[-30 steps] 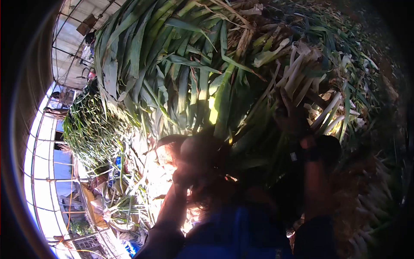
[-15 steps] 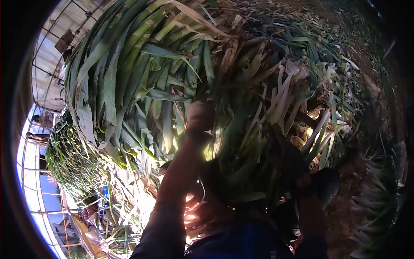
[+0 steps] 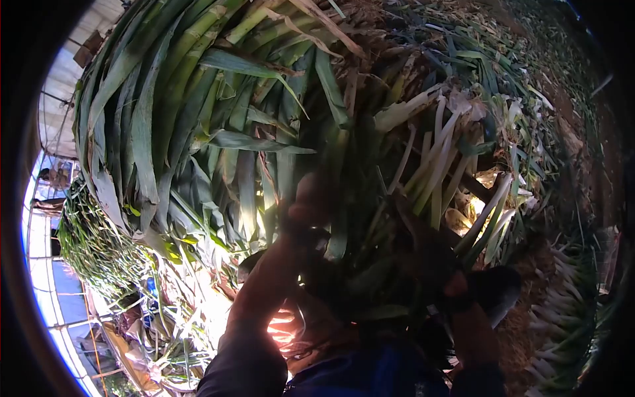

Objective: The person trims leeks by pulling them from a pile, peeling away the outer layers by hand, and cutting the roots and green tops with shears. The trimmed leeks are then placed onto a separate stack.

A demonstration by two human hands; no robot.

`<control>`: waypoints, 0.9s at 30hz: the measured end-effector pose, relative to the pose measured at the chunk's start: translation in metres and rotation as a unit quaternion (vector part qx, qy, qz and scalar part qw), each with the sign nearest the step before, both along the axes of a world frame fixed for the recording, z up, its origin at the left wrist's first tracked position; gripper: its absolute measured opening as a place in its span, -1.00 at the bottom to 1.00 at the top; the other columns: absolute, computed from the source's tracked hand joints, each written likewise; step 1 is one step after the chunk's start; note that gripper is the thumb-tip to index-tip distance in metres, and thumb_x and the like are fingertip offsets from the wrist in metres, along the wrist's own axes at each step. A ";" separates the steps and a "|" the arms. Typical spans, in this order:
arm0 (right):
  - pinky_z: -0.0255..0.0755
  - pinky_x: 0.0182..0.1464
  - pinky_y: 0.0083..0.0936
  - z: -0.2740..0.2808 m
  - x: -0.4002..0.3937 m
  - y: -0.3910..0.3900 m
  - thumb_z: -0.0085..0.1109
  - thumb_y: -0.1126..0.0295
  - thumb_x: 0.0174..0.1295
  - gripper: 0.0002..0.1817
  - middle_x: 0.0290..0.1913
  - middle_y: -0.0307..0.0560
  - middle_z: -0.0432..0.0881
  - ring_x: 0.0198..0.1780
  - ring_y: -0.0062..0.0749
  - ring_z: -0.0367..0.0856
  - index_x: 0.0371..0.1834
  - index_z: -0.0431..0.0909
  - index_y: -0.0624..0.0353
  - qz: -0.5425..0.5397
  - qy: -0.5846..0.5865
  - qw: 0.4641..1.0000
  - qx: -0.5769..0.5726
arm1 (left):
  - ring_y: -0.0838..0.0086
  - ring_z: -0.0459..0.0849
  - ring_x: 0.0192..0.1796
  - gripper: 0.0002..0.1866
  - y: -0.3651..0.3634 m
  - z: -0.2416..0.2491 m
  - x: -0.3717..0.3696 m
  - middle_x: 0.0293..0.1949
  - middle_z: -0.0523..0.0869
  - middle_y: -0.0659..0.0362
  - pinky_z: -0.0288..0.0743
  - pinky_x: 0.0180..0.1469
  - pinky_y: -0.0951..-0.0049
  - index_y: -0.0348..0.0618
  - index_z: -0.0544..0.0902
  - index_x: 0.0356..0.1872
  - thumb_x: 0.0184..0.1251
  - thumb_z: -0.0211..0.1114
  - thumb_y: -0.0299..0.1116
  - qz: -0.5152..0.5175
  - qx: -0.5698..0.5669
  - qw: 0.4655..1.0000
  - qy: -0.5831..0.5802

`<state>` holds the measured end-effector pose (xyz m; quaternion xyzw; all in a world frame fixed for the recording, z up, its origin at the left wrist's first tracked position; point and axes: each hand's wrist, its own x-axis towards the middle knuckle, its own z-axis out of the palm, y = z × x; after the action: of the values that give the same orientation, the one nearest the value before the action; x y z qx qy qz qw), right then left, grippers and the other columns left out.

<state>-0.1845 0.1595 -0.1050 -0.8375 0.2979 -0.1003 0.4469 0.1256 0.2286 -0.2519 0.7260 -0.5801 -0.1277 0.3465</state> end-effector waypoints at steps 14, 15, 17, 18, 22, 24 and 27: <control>0.62 0.07 0.01 -0.037 0.076 -0.032 0.28 0.17 0.30 -0.12 0.02 0.29 0.74 0.00 0.21 0.76 0.70 0.13 -0.06 0.023 -0.029 0.987 -0.158 | -0.04 0.79 -0.24 -0.77 -0.006 0.076 -0.038 -0.27 0.77 -0.07 0.67 -0.25 -0.01 -0.09 0.67 -0.14 0.45 0.24 -0.17 0.124 0.064 0.986 -0.092; 0.61 0.10 0.02 -0.037 0.084 -0.046 0.26 0.14 0.31 -0.12 0.04 0.30 0.73 0.04 0.22 0.75 0.70 0.13 -0.08 0.026 0.015 0.992 -0.121 | -0.02 0.79 -0.23 -0.77 -0.007 0.068 -0.035 -0.24 0.77 -0.08 0.68 -0.24 0.01 -0.10 0.67 -0.12 0.46 0.23 -0.18 0.108 0.069 0.983 -0.128; 0.60 0.15 0.04 -0.014 0.110 -0.075 0.22 0.09 0.32 -0.13 0.09 0.32 0.72 0.11 0.24 0.73 0.71 0.12 -0.13 0.031 0.106 0.993 -0.044 | -0.01 0.80 -0.21 -0.74 -0.007 0.043 -0.031 -0.19 0.77 -0.09 0.69 -0.22 0.03 -0.14 0.66 -0.06 0.46 0.21 -0.19 0.086 0.099 0.968 -0.214; 0.59 0.16 -0.03 -0.029 0.120 -0.089 0.25 0.12 0.31 -0.11 0.07 0.24 0.74 0.09 0.15 0.74 0.71 0.12 -0.11 0.007 0.088 0.992 -0.085 | 0.00 0.80 -0.20 -0.72 -0.006 0.028 -0.031 -0.17 0.76 -0.09 0.69 -0.21 0.04 -0.16 0.65 -0.03 0.46 0.20 -0.20 0.079 0.123 0.953 -0.265; 0.59 0.18 -0.19 -0.056 0.156 -0.140 0.31 0.17 0.30 -0.10 0.02 0.10 0.79 0.06 -0.05 0.78 0.71 0.14 -0.09 -0.034 0.077 0.990 -0.116 | -0.01 0.80 -0.17 -0.64 -0.009 0.049 -0.035 -0.17 0.76 -0.11 0.69 -0.17 0.06 -0.21 0.62 0.12 0.46 0.20 -0.21 0.081 0.206 0.961 -0.165; 0.59 0.16 -0.20 -0.052 0.175 -0.164 0.30 0.14 0.29 -0.12 0.02 0.11 0.79 0.04 -0.05 0.78 0.70 0.17 -0.11 -0.034 0.105 0.988 -0.104 | -0.04 0.80 -0.17 -0.60 -0.010 0.071 -0.036 -0.18 0.76 -0.12 0.69 -0.18 0.06 -0.25 0.60 0.15 0.45 0.22 -0.20 0.067 0.180 0.977 -0.094; 0.60 0.13 -0.21 -0.059 0.207 -0.201 0.25 0.05 0.31 -0.17 0.06 0.14 0.77 0.06 0.04 0.76 0.67 0.24 -0.12 -0.043 0.170 0.973 -0.149 | -0.08 0.79 -0.16 -0.58 -0.016 0.069 -0.037 -0.18 0.75 -0.14 0.69 -0.19 0.05 -0.25 0.59 0.14 0.42 0.25 -0.17 0.083 0.188 0.977 -0.065</control>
<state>0.0224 -0.0419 -0.1643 -0.8859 0.3870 -0.0190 0.2548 0.0883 0.2124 -0.1825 0.8305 -0.5048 -0.1578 0.1749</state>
